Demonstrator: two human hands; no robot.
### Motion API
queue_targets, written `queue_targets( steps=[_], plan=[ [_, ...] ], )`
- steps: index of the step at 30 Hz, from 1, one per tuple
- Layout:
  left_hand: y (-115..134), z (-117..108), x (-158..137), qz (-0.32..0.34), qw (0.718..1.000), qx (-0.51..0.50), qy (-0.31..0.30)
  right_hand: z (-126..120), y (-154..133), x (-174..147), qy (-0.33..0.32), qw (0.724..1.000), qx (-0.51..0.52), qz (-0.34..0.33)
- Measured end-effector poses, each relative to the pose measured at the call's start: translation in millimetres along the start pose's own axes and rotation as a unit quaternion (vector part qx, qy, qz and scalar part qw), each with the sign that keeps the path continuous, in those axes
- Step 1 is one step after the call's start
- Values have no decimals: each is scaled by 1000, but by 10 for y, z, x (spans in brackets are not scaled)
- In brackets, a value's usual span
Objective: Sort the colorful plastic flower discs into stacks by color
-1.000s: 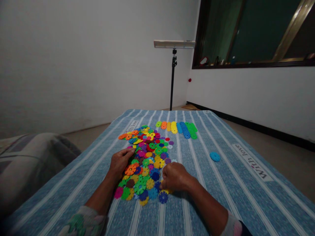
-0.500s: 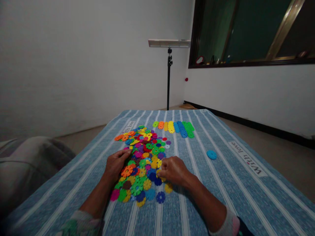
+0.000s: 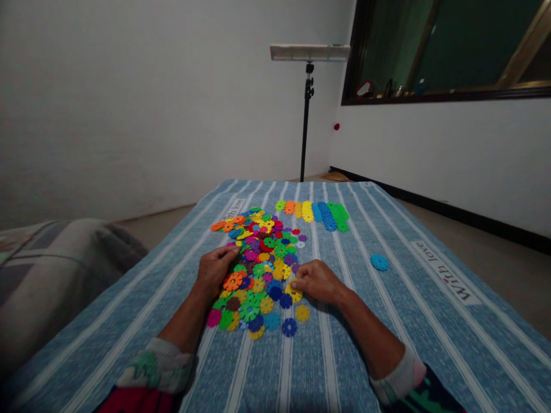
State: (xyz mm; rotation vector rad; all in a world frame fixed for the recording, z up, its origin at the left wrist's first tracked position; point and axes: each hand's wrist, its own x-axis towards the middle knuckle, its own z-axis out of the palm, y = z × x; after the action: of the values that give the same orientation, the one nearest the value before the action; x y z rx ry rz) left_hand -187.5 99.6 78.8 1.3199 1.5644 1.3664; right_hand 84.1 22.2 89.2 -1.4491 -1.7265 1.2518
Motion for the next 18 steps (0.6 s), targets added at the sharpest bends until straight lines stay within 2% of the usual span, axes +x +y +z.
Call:
queue_targets(
  steps=[6, 11, 15, 18],
  plan=[
    [-10, -4, 4, 6, 1000, 1, -1, -25, -14, -15, -23, 1000, 0, -4],
    [-10, -11, 8, 7, 1000, 3, -4, 1, -45, -19, -14, 998, -52, -25],
    [-3, -11, -4, 2, 1000, 5, -7, 15, -55, -31, -33, 998, -46, -3],
    [3, -11, -6, 3, 1000, 4, -8, 24, -67, -34, -33, 996, -79, -1]
  ],
)
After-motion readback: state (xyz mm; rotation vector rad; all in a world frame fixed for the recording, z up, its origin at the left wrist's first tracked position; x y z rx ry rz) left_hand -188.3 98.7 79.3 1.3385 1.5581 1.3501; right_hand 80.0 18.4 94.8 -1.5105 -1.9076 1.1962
